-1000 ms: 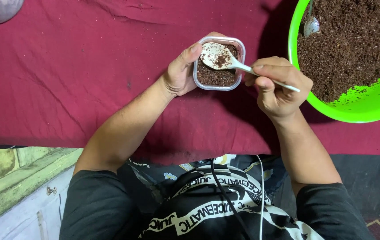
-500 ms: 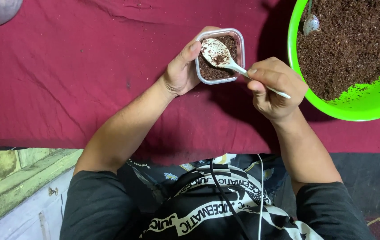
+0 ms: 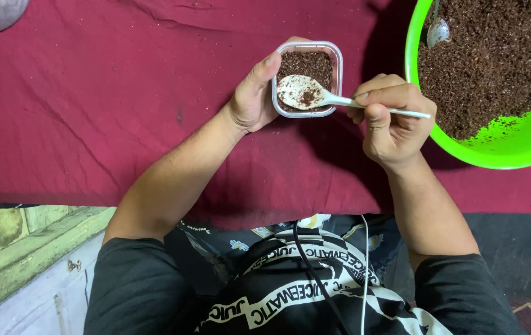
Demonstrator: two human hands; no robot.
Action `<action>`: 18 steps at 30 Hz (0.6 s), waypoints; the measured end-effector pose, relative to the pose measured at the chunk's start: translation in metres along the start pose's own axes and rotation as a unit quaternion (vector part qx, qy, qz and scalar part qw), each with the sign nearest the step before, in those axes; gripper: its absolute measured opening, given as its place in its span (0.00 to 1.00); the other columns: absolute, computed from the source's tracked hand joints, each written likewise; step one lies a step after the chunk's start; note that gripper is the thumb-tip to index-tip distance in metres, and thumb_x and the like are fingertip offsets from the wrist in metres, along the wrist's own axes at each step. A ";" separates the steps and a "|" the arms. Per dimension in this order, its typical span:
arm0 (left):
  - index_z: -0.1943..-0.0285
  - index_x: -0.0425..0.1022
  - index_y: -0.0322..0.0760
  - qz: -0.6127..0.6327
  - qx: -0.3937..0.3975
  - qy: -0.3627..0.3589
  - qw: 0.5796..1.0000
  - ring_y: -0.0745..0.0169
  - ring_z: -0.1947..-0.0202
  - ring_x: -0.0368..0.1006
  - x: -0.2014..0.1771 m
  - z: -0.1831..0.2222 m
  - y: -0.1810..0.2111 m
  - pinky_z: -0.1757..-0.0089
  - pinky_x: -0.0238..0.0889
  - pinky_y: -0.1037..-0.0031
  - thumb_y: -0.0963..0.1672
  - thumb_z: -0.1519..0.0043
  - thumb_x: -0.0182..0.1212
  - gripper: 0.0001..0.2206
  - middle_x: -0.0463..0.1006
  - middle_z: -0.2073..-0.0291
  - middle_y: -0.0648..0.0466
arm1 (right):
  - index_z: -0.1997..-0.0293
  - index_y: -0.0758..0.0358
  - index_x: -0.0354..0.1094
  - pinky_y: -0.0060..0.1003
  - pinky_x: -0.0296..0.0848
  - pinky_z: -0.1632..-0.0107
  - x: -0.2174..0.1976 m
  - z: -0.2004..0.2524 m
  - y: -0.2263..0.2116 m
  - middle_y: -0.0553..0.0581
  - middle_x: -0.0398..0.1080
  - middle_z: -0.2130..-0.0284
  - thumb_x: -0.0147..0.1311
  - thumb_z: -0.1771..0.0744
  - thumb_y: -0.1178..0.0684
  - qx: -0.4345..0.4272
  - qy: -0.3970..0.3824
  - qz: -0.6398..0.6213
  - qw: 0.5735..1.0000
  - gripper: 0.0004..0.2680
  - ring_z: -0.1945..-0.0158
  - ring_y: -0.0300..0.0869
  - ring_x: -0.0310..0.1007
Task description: Filling small plastic containers with brown granular material using a spoon from a larger bowl.
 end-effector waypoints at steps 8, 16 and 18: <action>0.31 0.65 0.30 0.036 -0.034 -0.036 0.998 0.49 0.37 0.73 0.004 0.002 -0.009 0.37 0.70 0.55 0.55 0.29 0.55 0.27 0.74 0.39 0.40 | 0.59 0.70 0.63 0.41 0.67 0.63 -0.006 0.005 0.008 0.69 0.69 0.69 0.46 0.26 0.50 0.011 0.029 0.012 0.999 0.11 0.71 0.50 0.69; 0.31 0.65 0.31 0.049 -0.042 -0.030 0.997 0.48 0.38 0.73 0.006 0.002 -0.005 0.39 0.71 0.50 0.55 0.29 0.57 0.27 0.74 0.38 0.40 | 0.58 0.73 0.64 0.37 0.68 0.69 -0.004 0.001 0.003 0.73 0.68 0.68 0.46 0.25 0.52 0.016 0.030 0.031 0.999 0.11 0.77 0.48 0.68; 0.30 0.64 0.33 0.016 -0.022 -0.047 0.999 0.50 0.36 0.72 0.009 0.001 -0.001 0.36 0.69 0.53 0.55 0.29 0.59 0.28 0.73 0.37 0.42 | 0.56 0.72 0.63 0.35 0.66 0.73 -0.004 0.002 0.005 0.74 0.67 0.67 0.45 0.25 0.52 0.032 0.032 0.009 0.999 0.10 0.77 0.48 0.70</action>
Point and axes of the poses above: each hand's wrist, its own z-axis away from the middle knuckle, its own x-axis out of the palm, y = z × x, the point moved 7 cm from there along -z, towards the middle knuckle
